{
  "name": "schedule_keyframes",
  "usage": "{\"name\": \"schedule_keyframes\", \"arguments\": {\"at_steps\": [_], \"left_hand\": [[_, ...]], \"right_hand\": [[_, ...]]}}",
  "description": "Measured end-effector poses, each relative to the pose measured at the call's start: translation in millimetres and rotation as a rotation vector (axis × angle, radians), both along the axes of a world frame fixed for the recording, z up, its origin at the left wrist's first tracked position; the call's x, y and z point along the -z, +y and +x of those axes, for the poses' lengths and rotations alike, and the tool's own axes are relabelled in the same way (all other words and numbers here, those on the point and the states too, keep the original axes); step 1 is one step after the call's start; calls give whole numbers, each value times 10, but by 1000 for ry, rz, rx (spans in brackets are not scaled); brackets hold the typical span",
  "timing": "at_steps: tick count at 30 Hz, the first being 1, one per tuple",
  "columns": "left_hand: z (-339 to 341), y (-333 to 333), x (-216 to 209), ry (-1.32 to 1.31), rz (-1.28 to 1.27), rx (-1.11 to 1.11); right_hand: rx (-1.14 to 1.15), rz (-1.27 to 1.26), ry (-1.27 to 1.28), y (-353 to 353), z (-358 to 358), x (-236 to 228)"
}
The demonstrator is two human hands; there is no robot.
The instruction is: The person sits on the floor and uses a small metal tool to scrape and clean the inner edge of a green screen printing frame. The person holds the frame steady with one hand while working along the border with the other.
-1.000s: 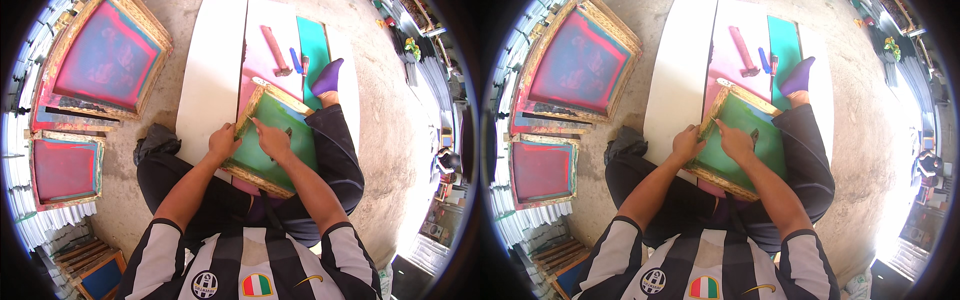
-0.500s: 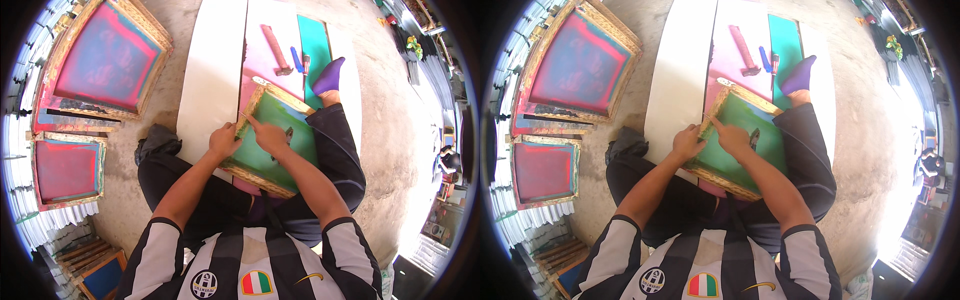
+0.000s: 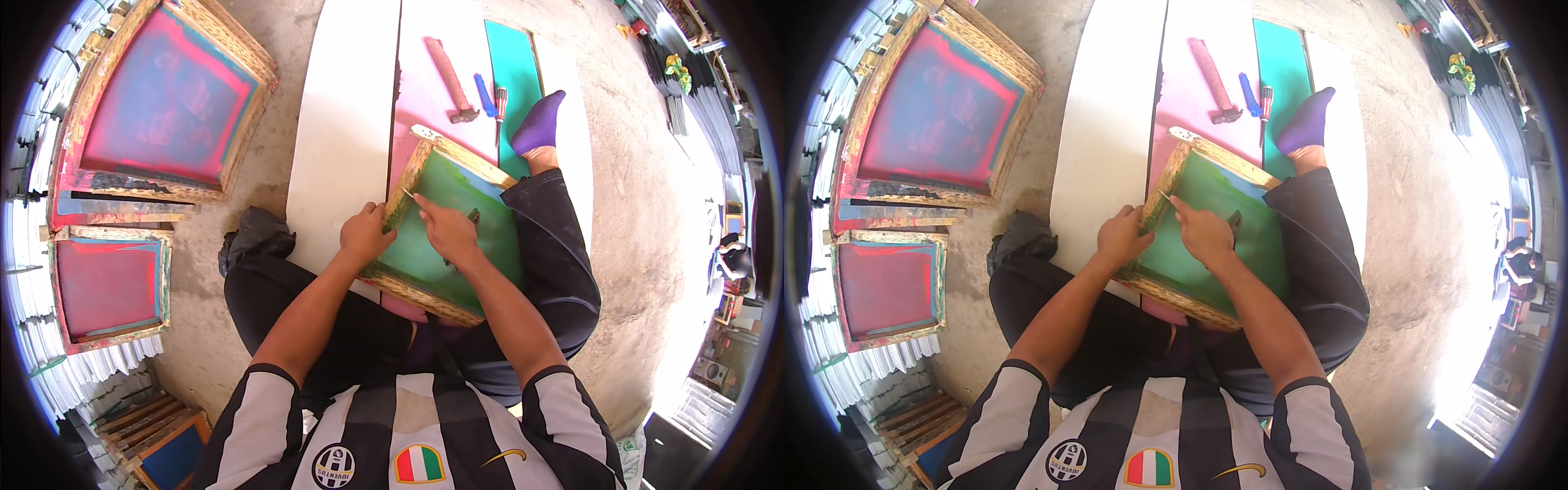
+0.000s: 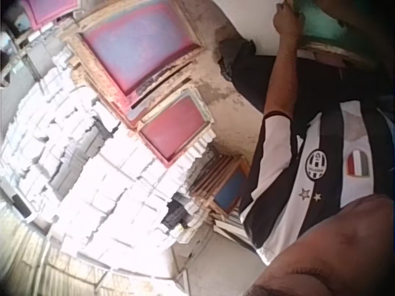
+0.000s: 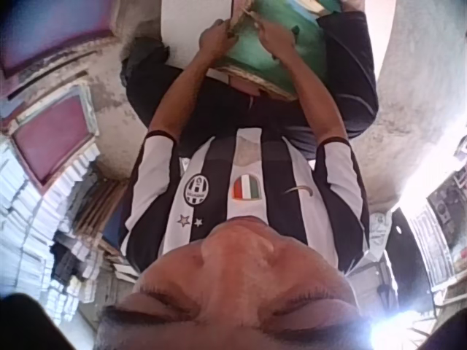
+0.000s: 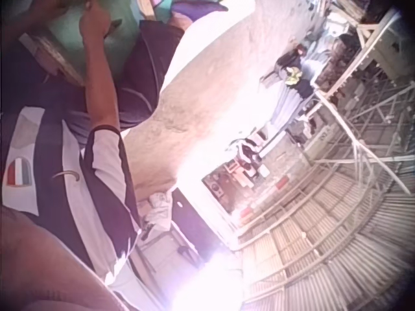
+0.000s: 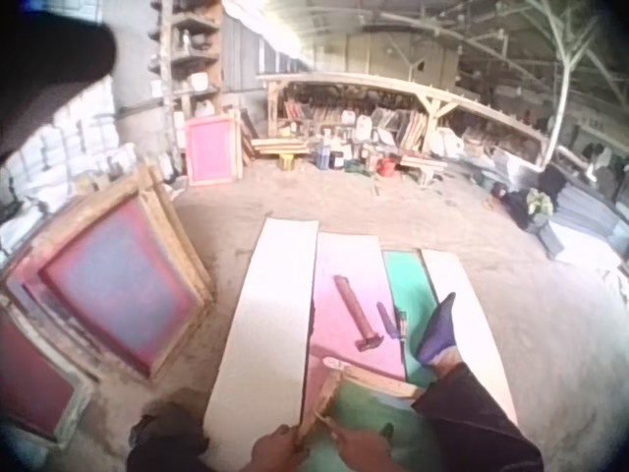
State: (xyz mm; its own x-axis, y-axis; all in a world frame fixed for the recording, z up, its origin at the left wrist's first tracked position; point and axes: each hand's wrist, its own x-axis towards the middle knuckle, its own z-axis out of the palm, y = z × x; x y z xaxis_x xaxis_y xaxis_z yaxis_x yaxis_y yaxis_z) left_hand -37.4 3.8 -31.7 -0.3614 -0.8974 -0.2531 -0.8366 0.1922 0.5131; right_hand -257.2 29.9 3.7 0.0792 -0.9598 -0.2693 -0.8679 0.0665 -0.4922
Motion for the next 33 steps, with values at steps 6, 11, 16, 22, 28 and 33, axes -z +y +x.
{"name": "schedule_keyframes", "arguments": {"at_steps": [6,11,16,22,28,33], "left_hand": [[11,-11,43,14,9,2],[11,-6,57,11,7,12],[46,-10,59,33,-28,62],[-8,-37,52,11,-31,57],[41,-8,68,0,-56,44],[-34,-36,7,-30,-39,51]], "right_hand": [[16,78,33,-2,51,-119],[-14,56,41,46,19,-19],[-82,93,223,24,101,-151],[-43,40,-25,-14,-11,145],[-18,173,117,-25,105,-99],[36,44,-190,14,-83,364]]}}
